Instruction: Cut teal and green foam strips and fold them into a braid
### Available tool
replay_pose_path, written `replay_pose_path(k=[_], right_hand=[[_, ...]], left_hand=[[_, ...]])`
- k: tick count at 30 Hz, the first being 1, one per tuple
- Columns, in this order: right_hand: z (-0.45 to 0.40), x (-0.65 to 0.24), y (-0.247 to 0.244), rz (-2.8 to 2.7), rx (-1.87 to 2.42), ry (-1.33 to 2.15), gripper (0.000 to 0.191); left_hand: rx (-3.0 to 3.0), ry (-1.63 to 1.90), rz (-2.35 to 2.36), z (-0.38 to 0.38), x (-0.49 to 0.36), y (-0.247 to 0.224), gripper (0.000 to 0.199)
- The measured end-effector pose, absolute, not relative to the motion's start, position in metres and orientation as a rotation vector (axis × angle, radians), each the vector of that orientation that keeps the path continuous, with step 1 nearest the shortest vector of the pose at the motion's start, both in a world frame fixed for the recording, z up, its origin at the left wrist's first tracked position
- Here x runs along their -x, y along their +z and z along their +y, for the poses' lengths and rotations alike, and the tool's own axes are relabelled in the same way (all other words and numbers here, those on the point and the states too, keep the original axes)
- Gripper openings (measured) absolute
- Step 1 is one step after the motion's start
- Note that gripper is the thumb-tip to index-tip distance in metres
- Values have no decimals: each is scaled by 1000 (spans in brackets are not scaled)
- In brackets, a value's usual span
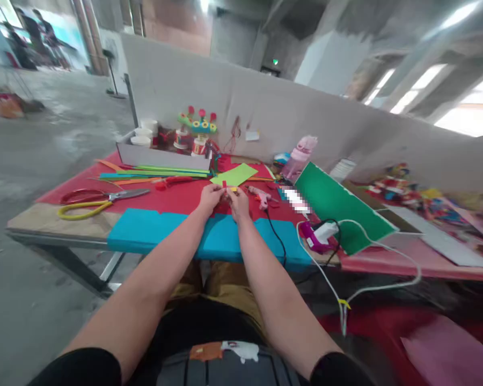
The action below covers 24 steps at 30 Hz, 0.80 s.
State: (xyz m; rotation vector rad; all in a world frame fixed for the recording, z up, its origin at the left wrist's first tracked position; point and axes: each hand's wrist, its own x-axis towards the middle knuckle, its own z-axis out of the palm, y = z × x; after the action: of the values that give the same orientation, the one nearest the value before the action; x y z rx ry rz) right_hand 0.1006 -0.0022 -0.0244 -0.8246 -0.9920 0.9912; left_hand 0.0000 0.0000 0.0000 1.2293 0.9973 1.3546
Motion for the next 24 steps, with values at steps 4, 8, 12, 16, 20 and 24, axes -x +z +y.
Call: replay_pose_path(k=[4,8,12,16,20,24], right_hand=[[-2,-101,-24,-993,841,970,24],[-3,-101,-24,-956,855,1002,24],[-4,-101,-23,-951,863,990,21],[-4,-100,-22,-940,898,987,22],[-5,-98,-22,-965,878,996,23],[-6,-98,-23,-964,873,1034,23]], left_hand=[[-1232,1353,999,0,2,0,16],[-1231,1373,1010,1,2,-2,15],[-1227,1407,1033,5,2,-5,17],[-1215,1417,1036,8,3,-9,20],[-1198,1424,996,8,3,-10,22],[-1160,1456,965,6,3,-7,23]])
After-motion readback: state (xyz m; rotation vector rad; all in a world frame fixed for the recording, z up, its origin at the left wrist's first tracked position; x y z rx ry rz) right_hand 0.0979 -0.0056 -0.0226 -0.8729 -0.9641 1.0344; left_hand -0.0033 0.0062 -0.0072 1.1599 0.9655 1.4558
